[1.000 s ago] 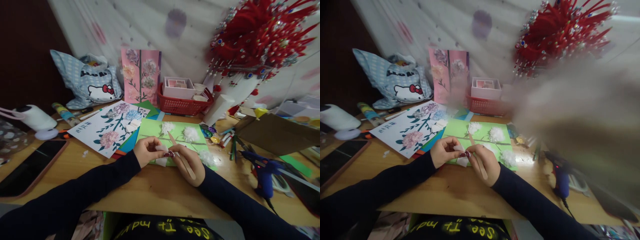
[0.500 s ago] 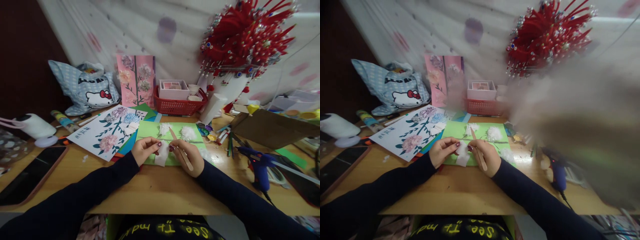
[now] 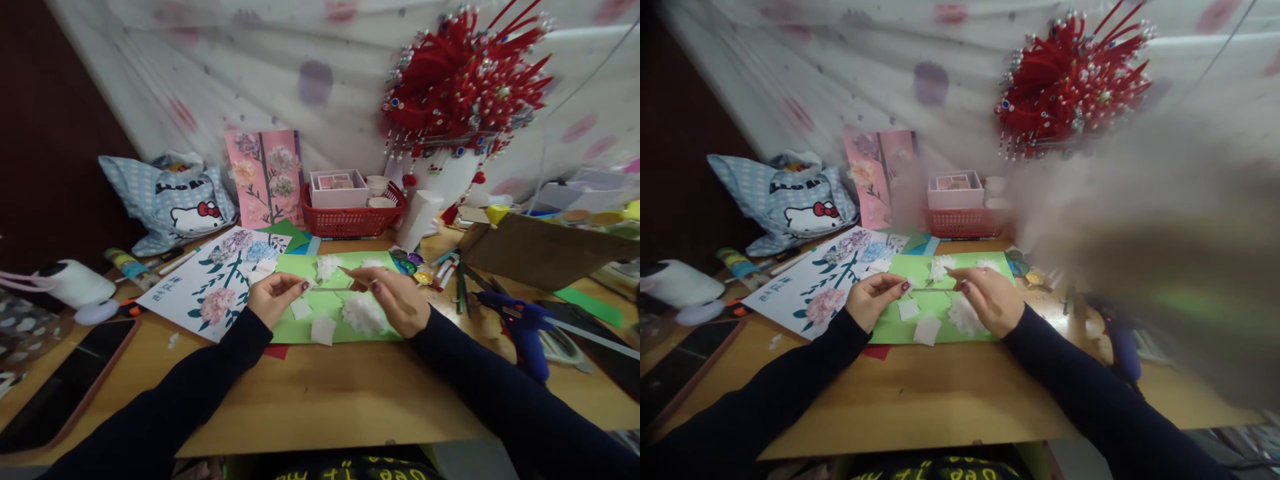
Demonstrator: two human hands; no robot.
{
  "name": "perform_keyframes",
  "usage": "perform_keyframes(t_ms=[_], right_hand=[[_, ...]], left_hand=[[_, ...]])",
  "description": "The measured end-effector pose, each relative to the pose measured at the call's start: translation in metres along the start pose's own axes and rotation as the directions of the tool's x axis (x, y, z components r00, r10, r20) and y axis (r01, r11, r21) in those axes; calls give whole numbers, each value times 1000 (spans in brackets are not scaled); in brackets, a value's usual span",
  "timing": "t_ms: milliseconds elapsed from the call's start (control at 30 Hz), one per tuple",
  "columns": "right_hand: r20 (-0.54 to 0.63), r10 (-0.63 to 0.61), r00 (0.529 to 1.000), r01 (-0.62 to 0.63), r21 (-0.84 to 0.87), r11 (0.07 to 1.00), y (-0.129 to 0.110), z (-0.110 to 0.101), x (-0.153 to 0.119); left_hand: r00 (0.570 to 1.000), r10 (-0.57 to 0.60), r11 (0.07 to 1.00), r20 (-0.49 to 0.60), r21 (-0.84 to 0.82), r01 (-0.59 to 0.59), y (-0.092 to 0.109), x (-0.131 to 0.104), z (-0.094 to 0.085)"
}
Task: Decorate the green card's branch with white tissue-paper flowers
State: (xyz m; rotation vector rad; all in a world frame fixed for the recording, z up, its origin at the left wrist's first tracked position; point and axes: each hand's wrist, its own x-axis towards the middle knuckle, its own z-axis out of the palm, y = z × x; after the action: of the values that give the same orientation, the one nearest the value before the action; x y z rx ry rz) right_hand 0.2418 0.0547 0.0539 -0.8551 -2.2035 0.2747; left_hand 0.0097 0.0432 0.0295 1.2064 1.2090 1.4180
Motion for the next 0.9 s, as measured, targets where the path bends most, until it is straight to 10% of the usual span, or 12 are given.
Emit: perform_keyframes(t_ms=[300,467,900], right_hand=[[-314,187,931,-134,183,974,8,-8,18],[-212,196,957,-148,222,964,18,7,12],[33,36,999,-32,-132,991,31,27,7]], left_hand=[[930,-71,845,362,517,-137,-2,40,23],[926,48,726,373,624,-289,-22,60,37],[946,89,815,311,523,-249,-22,64,34]])
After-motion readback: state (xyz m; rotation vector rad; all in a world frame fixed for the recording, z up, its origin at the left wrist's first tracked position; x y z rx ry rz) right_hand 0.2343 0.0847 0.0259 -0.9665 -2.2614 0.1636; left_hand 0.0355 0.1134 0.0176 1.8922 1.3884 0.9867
